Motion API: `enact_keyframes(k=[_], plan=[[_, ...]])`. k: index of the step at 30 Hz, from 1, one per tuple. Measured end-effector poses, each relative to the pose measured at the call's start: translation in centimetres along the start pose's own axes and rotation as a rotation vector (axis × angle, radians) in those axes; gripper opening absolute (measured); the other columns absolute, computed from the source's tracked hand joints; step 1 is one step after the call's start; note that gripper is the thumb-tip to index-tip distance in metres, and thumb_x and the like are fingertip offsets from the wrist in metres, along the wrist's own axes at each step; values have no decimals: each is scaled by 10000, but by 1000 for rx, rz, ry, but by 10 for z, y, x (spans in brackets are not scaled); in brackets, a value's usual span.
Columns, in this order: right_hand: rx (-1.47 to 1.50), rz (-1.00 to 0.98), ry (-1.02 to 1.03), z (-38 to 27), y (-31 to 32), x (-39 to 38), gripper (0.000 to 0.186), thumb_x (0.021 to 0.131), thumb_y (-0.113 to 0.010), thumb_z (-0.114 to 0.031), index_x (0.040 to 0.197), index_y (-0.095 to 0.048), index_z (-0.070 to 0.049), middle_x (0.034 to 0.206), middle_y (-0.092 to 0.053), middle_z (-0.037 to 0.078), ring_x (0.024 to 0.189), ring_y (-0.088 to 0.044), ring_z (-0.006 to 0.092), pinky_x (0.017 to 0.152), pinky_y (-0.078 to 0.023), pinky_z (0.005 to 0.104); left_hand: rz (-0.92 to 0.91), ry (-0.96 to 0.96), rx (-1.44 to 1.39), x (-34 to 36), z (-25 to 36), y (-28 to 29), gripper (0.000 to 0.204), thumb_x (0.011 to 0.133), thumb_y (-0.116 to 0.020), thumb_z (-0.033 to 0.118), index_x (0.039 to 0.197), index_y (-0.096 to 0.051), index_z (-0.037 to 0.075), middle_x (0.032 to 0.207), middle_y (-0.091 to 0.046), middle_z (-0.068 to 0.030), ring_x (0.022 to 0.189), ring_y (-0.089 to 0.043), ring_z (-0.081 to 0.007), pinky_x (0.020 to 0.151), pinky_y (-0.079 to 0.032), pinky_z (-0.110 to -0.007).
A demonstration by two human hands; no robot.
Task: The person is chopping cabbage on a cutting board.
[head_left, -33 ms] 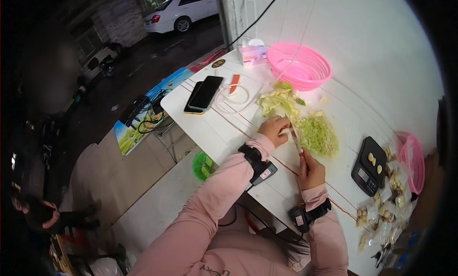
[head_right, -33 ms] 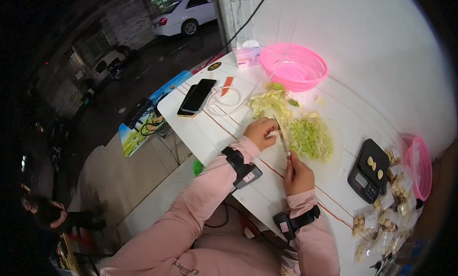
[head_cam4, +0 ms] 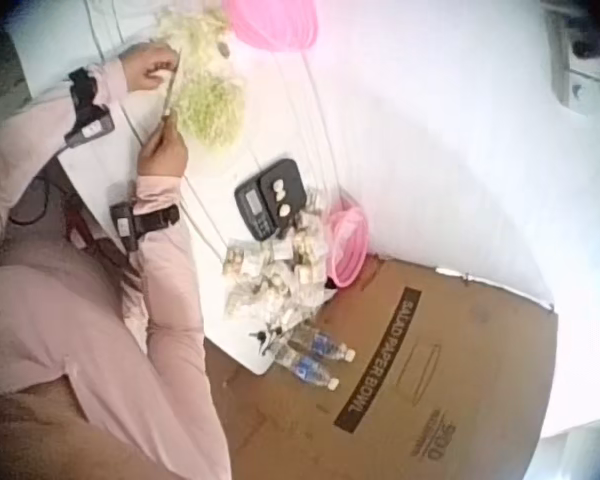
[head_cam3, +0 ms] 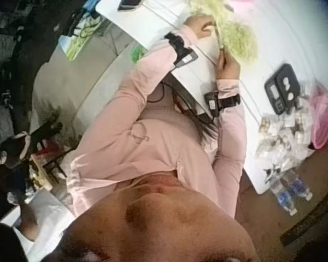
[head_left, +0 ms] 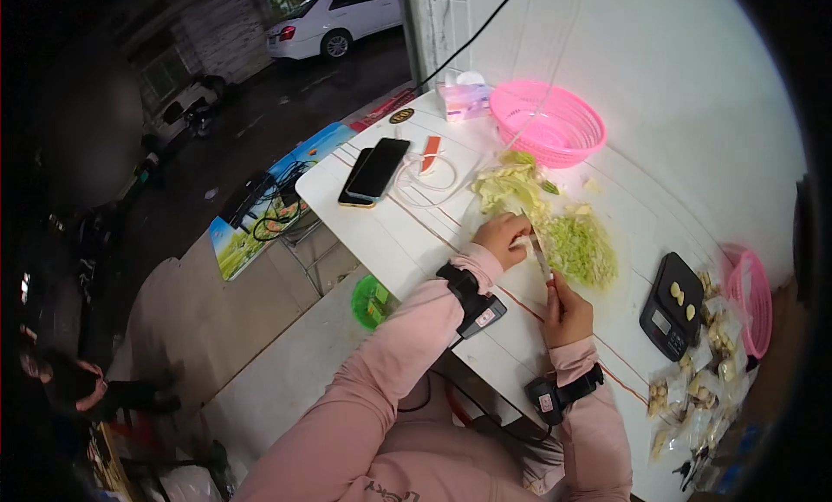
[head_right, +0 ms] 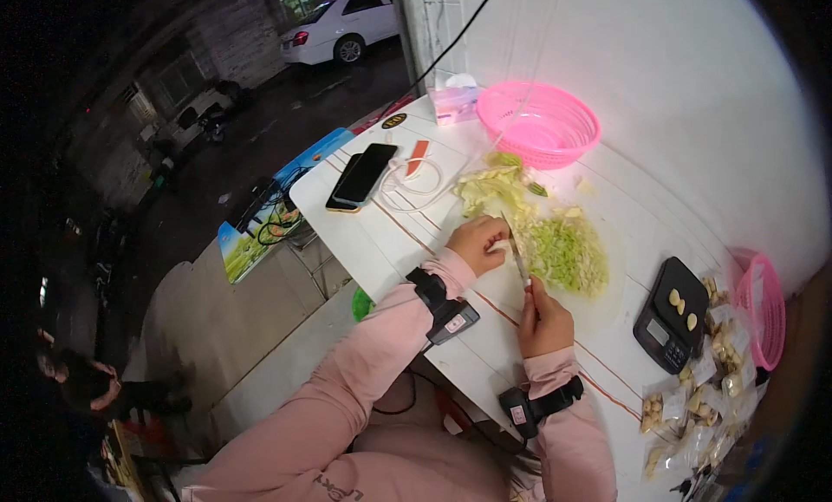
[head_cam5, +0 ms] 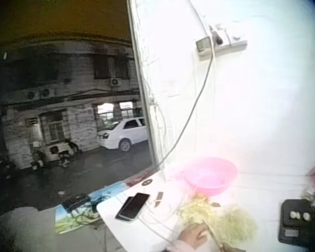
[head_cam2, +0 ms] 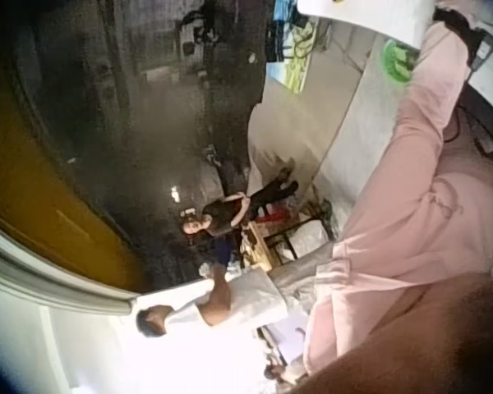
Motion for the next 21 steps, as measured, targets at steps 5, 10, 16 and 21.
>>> enact_keyframes(k=[5, 10, 16, 21], plan=[[-22, -33, -9, 6, -1, 2, 274, 894, -531, -77, 1150, -588, 3, 832, -661, 200, 734, -650, 353, 632, -505, 393, -15, 9, 26, 2, 4, -3, 195, 663, -636, 82, 842, -559, 95, 726, -533, -77, 674, -555, -266, 602, -450, -367], [-119, -56, -4, 6, -6, 5, 281, 894, -531, -101, 1154, -593, -13, 803, -654, 200, 706, -639, 357, 609, -495, 415, 26, -19, -1, 2, 3, 0, 190, 664, -632, 79, 838, -557, 94, 733, -544, -84, 680, -569, -275, 603, -459, -373], [-228, -85, -22, 14, -12, 5, 290, 906, -520, -156, 1169, -595, -60, 770, -644, 202, 678, -625, 367, 593, -483, 445, 37, -51, 21, 2, 7, -1, 197, 662, -627, 66, 841, -547, 91, 734, -549, -90, 675, -572, -285, 598, -465, -376], [-280, -130, -76, 18, -15, 7, 287, 915, -508, -192, 1170, -599, -97, 771, -646, 199, 683, -626, 373, 597, -482, 462, 28, -28, -6, 1, 4, -2, 198, 661, -629, 65, 836, -541, 91, 727, -547, -86, 668, -572, -281, 592, -464, -374]])
Point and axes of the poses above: each hand's wrist, its own x-axis towards the middle knuckle, its own y-axis out of the back of the hand, z = x × y, the point moved 9 cm from there along x, towards the middle knuckle
